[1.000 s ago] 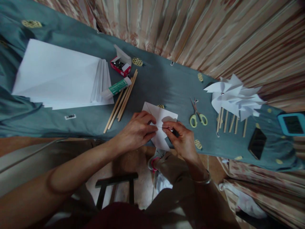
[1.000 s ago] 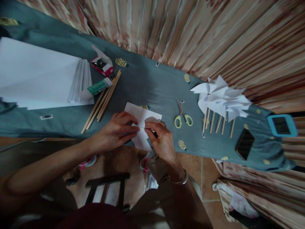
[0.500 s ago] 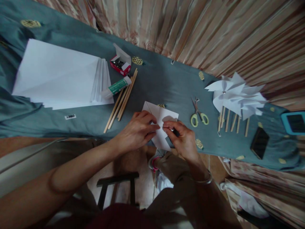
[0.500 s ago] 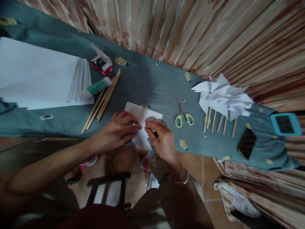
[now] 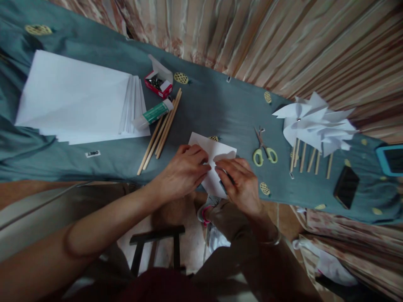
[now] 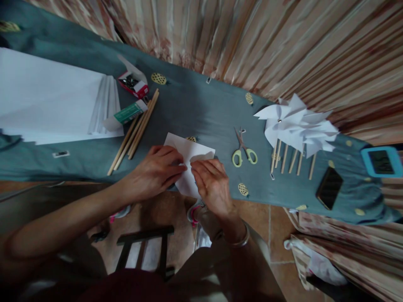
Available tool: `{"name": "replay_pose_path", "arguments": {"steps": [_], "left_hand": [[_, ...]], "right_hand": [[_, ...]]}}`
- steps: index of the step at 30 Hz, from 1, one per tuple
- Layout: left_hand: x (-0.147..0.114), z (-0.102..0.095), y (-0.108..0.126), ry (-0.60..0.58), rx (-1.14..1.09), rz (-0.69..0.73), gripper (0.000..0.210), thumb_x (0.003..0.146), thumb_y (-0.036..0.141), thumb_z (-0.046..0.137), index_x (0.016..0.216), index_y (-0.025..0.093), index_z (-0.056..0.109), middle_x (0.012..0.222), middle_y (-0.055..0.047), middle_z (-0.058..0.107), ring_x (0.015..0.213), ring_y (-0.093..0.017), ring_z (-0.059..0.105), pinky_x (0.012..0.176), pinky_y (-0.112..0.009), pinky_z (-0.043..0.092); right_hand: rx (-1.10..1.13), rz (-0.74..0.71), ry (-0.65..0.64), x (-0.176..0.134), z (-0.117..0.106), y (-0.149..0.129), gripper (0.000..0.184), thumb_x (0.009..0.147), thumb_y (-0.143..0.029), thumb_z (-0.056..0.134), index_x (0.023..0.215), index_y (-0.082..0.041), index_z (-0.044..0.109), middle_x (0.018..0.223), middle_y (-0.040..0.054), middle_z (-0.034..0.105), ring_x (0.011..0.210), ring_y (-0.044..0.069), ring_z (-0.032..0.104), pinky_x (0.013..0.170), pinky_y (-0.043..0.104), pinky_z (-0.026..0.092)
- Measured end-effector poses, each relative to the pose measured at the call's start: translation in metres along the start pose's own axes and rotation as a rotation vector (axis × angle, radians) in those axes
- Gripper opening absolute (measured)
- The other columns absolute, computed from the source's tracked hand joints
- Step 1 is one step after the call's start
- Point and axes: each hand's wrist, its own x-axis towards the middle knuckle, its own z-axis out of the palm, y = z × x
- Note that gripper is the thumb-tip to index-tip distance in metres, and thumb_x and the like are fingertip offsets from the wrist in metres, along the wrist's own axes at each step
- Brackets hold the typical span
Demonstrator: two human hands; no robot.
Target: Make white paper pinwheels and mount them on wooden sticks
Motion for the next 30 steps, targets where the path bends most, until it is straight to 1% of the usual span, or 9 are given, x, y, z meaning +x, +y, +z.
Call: {"name": "replay_pose_path", "arguments": {"steps": [6,12,17,21,23,25,27,28,30], "left_hand": [[0.002,0.002,0.002,0.023,0.092,0.031,0.029,0.097,0.022,0.048,0.081,0.018,0.072,0.093,-0.007,0.066,0.103,-0.026,0.051,0.090,-0.044,0.035],[0.004,0.000,0.004,-0.010,0.099,0.010,0.025,0.095,0.024,0.052,0.085,0.020,0.074,0.093,-0.008,0.066,0.105,-0.027,0.050,0.091,-0.047,0.036],[0.005,0.001,0.007,-0.051,0.135,0.012,0.021,0.093,0.019,0.054,0.085,0.018,0.074,0.093,-0.007,0.066,0.106,-0.029,0.051,0.092,-0.048,0.034],[0.004,0.003,0.006,-0.024,0.144,0.017,0.019,0.092,0.019,0.054,0.088,0.020,0.073,0.088,-0.005,0.065,0.103,-0.027,0.051,0.094,-0.048,0.032],[0.004,0.002,0.005,-0.017,0.165,0.030,0.019,0.092,0.018,0.053,0.089,0.020,0.072,0.088,-0.005,0.066,0.101,-0.027,0.051,0.093,-0.048,0.033],[0.004,0.001,0.005,-0.020,0.188,0.043,0.019,0.091,0.017,0.054,0.087,0.020,0.072,0.089,-0.006,0.066,0.099,-0.028,0.051,0.091,-0.048,0.033],[0.005,-0.001,0.004,-0.027,0.198,0.053,0.019,0.090,0.014,0.054,0.085,0.020,0.071,0.087,-0.006,0.066,0.099,-0.028,0.051,0.091,-0.050,0.033],[0.005,-0.002,0.004,-0.031,0.199,0.056,0.019,0.089,0.013,0.055,0.084,0.020,0.071,0.087,-0.006,0.067,0.099,-0.029,0.051,0.090,-0.050,0.033],[0.006,-0.003,0.004,-0.043,0.197,0.058,0.018,0.088,0.013,0.055,0.084,0.021,0.071,0.087,-0.007,0.067,0.099,-0.029,0.052,0.090,-0.051,0.033]], "right_hand": [[-0.119,-0.100,-0.006,-0.009,0.004,-0.001,0.029,0.094,-0.018,0.047,0.108,-0.026,0.072,0.137,0.0058,0.060,0.122,0.027,0.051,0.101,0.049,0.047],[-0.164,-0.121,-0.062,-0.012,0.006,0.000,0.030,0.096,-0.017,0.044,0.113,-0.024,0.068,0.141,0.0072,0.056,0.125,0.028,0.048,0.105,0.051,0.043],[-0.230,-0.116,-0.088,-0.014,0.012,-0.010,0.034,0.094,-0.011,0.043,0.117,-0.022,0.065,0.142,0.0097,0.055,0.127,0.029,0.047,0.103,0.050,0.044],[-0.169,-0.079,-0.076,-0.011,0.010,-0.012,0.035,0.092,-0.010,0.044,0.113,-0.023,0.068,0.140,0.0080,0.056,0.125,0.027,0.050,0.102,0.048,0.046],[-0.062,-0.051,-0.029,-0.005,0.003,-0.003,0.031,0.092,-0.015,0.045,0.111,-0.024,0.069,0.137,0.0066,0.059,0.124,0.026,0.052,0.103,0.048,0.047],[0.038,0.055,0.117,0.003,-0.004,0.010,0.030,0.094,-0.019,0.045,0.111,-0.025,0.069,0.128,0.0058,0.065,0.121,0.024,0.056,0.105,0.046,0.046],[0.044,0.163,0.234,0.011,-0.009,0.027,0.031,0.094,-0.023,0.047,0.118,-0.023,0.066,0.128,0.0077,0.066,0.122,0.024,0.057,0.109,0.048,0.043],[0.028,0.197,0.271,0.014,-0.010,0.034,0.032,0.093,-0.025,0.048,0.120,-0.023,0.065,0.127,0.0086,0.066,0.122,0.025,0.057,0.109,0.049,0.043],[-0.007,0.216,0.256,0.020,-0.008,0.045,0.032,0.093,-0.029,0.050,0.118,-0.019,0.066,0.125,0.0121,0.067,0.122,0.028,0.057,0.109,0.050,0.042]]}}
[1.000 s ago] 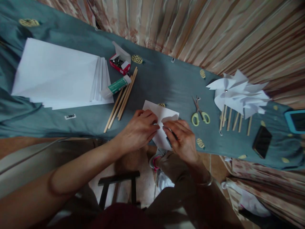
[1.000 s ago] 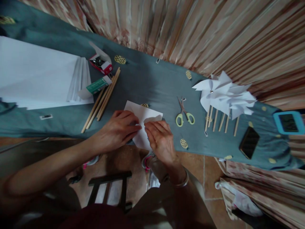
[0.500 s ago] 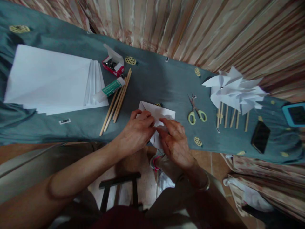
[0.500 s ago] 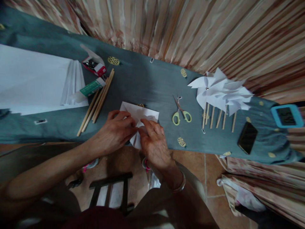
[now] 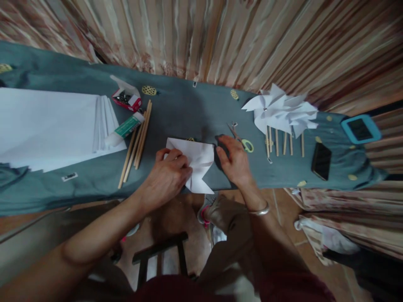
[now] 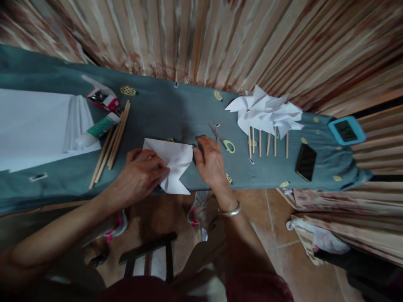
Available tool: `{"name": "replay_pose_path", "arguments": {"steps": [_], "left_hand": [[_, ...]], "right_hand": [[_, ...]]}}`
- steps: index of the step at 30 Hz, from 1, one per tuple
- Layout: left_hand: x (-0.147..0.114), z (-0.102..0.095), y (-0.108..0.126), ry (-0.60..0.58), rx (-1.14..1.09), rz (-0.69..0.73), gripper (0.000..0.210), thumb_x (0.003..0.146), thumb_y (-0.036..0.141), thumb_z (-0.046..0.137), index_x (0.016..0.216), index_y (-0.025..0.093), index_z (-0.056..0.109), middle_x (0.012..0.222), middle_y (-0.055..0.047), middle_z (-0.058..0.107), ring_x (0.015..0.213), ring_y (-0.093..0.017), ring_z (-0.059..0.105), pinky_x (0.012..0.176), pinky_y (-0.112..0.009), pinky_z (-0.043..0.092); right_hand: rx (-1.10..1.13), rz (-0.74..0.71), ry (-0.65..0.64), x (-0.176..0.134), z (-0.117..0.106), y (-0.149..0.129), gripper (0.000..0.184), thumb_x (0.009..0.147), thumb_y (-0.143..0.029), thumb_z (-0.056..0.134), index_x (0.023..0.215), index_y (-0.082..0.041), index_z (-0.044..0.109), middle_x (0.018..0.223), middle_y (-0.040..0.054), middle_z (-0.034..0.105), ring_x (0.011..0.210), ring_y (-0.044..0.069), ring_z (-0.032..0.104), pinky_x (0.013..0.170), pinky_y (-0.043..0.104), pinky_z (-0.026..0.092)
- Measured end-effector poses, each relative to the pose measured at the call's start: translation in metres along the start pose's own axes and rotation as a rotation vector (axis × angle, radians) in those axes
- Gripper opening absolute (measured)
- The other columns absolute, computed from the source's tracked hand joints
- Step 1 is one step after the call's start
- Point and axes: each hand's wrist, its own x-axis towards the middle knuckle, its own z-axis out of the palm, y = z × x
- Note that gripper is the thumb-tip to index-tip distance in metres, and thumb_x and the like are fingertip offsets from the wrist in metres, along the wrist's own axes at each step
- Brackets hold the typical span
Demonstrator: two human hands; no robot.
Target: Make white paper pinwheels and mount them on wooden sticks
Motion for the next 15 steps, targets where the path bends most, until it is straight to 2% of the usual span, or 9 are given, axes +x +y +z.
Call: {"name": "replay_pose_path", "arguments": {"steps": [5,10,15], "left_hand": [[0.001,0.000,0.000,-0.023,0.002,-0.002,0.015,0.087,0.015,0.057,0.084,0.020,0.071,0.087,-0.007,0.068,0.100,-0.030,0.052,0.089,-0.051,0.035],[0.001,0.000,0.001,-0.018,0.009,-0.004,0.017,0.089,0.016,0.055,0.084,0.021,0.071,0.087,-0.006,0.068,0.101,-0.030,0.052,0.088,-0.050,0.035],[0.000,0.002,0.000,-0.001,0.010,-0.006,0.016,0.089,0.016,0.055,0.084,0.021,0.070,0.088,-0.005,0.068,0.102,-0.029,0.053,0.089,-0.050,0.034]], "right_hand": [[-0.030,-0.012,-0.067,0.009,0.012,0.005,0.022,0.089,-0.033,0.059,0.100,-0.017,0.071,0.124,0.0143,0.066,0.119,0.028,0.059,0.107,0.047,0.043],[0.115,0.049,-0.023,0.017,0.015,0.006,0.010,0.077,-0.025,0.070,0.085,-0.018,0.069,0.120,0.0132,0.068,0.115,0.027,0.063,0.103,0.046,0.047],[0.142,0.032,0.035,0.019,0.016,-0.001,0.004,0.076,-0.020,0.067,0.079,-0.021,0.065,0.120,0.0087,0.068,0.112,0.025,0.064,0.102,0.048,0.047]]}}
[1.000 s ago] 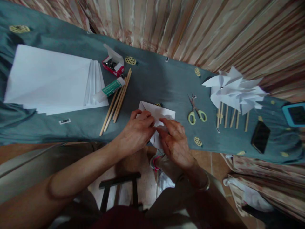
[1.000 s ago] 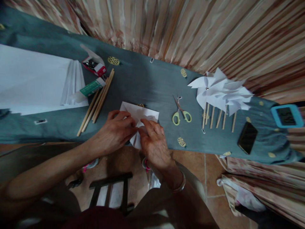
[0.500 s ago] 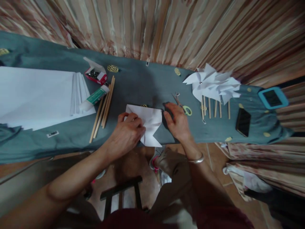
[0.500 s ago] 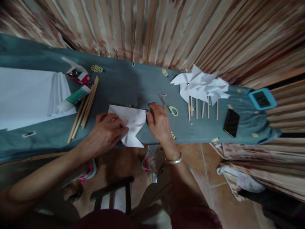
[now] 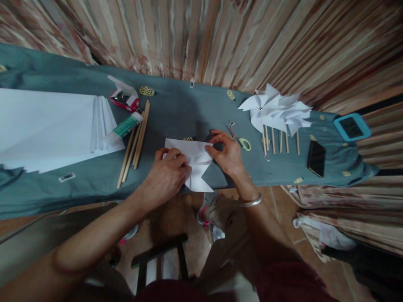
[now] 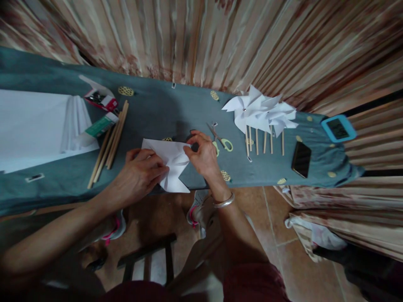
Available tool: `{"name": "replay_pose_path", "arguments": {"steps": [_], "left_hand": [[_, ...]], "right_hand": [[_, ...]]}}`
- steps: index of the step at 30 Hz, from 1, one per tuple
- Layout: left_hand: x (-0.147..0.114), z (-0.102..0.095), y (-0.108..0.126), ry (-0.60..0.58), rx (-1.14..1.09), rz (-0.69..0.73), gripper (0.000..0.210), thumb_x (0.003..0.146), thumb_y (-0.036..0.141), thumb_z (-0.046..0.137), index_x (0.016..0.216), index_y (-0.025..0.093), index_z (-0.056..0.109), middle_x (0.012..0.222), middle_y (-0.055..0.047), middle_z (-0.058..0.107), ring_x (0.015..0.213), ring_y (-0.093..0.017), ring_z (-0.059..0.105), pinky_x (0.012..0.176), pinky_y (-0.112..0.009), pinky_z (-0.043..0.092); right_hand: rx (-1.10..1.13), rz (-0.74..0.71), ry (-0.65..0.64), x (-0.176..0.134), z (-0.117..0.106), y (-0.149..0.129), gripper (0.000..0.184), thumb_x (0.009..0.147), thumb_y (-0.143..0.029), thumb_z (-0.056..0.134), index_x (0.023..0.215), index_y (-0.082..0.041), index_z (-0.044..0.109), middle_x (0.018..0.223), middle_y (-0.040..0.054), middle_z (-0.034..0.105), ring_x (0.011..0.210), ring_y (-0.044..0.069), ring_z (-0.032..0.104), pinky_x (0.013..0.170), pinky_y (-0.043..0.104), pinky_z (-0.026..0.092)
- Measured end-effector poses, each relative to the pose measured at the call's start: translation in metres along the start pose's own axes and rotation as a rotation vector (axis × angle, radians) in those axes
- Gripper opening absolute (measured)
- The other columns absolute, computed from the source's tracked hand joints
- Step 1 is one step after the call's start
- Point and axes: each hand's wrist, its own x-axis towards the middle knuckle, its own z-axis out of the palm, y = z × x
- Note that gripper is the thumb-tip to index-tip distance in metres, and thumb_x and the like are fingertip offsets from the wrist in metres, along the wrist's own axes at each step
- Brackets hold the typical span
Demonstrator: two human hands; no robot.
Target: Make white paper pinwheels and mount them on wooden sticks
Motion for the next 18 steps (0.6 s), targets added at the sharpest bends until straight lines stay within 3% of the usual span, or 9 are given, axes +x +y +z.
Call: {"name": "replay_pose_path", "arguments": {"steps": [5,11,18], "left_hand": [[-0.001,0.003,0.001,0.038,-0.011,0.001,0.015,0.089,0.016,0.056,0.085,0.020,0.071,0.088,-0.005,0.067,0.100,-0.029,0.053,0.090,-0.050,0.034],[-0.005,0.002,0.002,0.023,-0.012,-0.024,0.020,0.092,0.018,0.053,0.090,0.021,0.073,0.090,-0.006,0.066,0.097,-0.028,0.052,0.087,-0.049,0.034],[-0.006,0.000,0.002,0.019,-0.052,-0.037,0.022,0.095,0.022,0.051,0.095,0.020,0.074,0.087,-0.006,0.066,0.096,-0.026,0.051,0.089,-0.048,0.033]], "right_hand": [[-0.151,-0.142,0.037,-0.006,0.002,-0.017,0.003,0.083,-0.021,0.062,0.083,-0.020,0.065,0.122,0.0095,0.066,0.116,0.026,0.059,0.106,0.051,0.044],[-0.196,-0.331,0.005,-0.019,0.006,-0.032,0.013,0.091,-0.021,0.057,0.086,-0.021,0.069,0.122,0.0076,0.066,0.114,0.024,0.058,0.100,0.043,0.049],[-0.153,-0.304,-0.075,-0.037,0.003,-0.040,0.018,0.094,-0.023,0.057,0.094,-0.021,0.075,0.111,0.0066,0.071,0.103,0.022,0.061,0.092,0.040,0.051]]}}
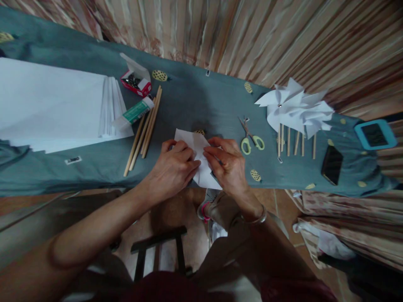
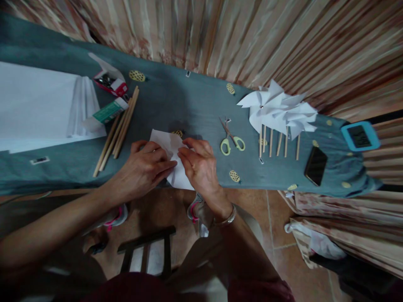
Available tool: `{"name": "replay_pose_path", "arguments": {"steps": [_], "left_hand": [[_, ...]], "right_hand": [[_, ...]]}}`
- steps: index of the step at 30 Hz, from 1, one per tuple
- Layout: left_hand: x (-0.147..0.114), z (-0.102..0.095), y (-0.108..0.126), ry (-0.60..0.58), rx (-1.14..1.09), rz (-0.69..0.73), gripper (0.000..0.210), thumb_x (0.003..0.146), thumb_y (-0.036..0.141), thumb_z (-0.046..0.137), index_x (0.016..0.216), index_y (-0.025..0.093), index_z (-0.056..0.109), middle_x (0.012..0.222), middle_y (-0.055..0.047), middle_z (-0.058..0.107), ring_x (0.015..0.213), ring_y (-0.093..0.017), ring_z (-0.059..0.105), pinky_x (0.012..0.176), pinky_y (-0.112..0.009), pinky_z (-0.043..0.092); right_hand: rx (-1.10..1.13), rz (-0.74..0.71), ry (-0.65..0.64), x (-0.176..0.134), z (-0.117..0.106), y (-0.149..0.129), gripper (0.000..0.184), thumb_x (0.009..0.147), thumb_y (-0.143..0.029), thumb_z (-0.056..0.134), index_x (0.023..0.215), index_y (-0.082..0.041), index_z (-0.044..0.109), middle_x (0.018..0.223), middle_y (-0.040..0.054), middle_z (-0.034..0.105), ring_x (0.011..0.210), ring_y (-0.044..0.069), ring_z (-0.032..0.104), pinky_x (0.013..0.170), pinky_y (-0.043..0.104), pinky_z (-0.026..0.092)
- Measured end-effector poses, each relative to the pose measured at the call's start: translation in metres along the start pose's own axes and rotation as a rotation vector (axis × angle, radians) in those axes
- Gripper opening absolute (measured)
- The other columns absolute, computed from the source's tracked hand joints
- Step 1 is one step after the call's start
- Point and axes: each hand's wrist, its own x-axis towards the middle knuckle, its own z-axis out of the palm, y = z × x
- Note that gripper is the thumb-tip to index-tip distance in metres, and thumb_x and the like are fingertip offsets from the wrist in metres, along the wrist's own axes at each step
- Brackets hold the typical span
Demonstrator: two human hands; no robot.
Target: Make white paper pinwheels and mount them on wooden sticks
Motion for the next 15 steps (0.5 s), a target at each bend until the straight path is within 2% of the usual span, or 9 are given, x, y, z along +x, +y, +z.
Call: {"name": "replay_pose_path", "arguments": {"steps": [5,12,15], "left_hand": [[-0.0002,-0.0018,0.0030,0.013,-0.009,-0.008,0.024,0.096,0.024,0.050,0.094,0.019,0.073,0.085,-0.006,0.066,0.095,-0.025,0.051,0.092,-0.049,0.033],[-0.0029,0.0030,0.0026,0.005,0.001,-0.023,0.028,0.098,0.025,0.045,0.095,0.020,0.072,0.085,-0.005,0.066,0.095,-0.025,0.051,0.095,-0.049,0.032],[-0.0032,0.0041,0.0019,0.034,0.008,-0.013,0.027,0.098,0.026,0.046,0.093,0.021,0.072,0.083,-0.004,0.065,0.094,-0.025,0.051,0.095,-0.049,0.031]], "right_hand": [[0.013,-0.021,-0.057,-0.0035,0.0012,-0.0028,0.016,0.093,-0.020,0.059,0.091,-0.019,0.075,0.097,0.0053,0.076,0.089,0.022,0.062,0.085,0.039,0.051],[0.054,0.085,-0.073,-0.0035,0.0018,-0.0057,0.010,0.090,-0.022,0.064,0.084,-0.022,0.072,0.090,0.0024,0.075,0.086,0.021,0.064,0.083,0.036,0.049],[0.036,0.070,-0.095,-0.0024,0.0027,-0.0048,0.014,0.092,-0.021,0.060,0.086,-0.021,0.073,0.092,0.0042,0.075,0.086,0.021,0.063,0.084,0.037,0.049]]}}
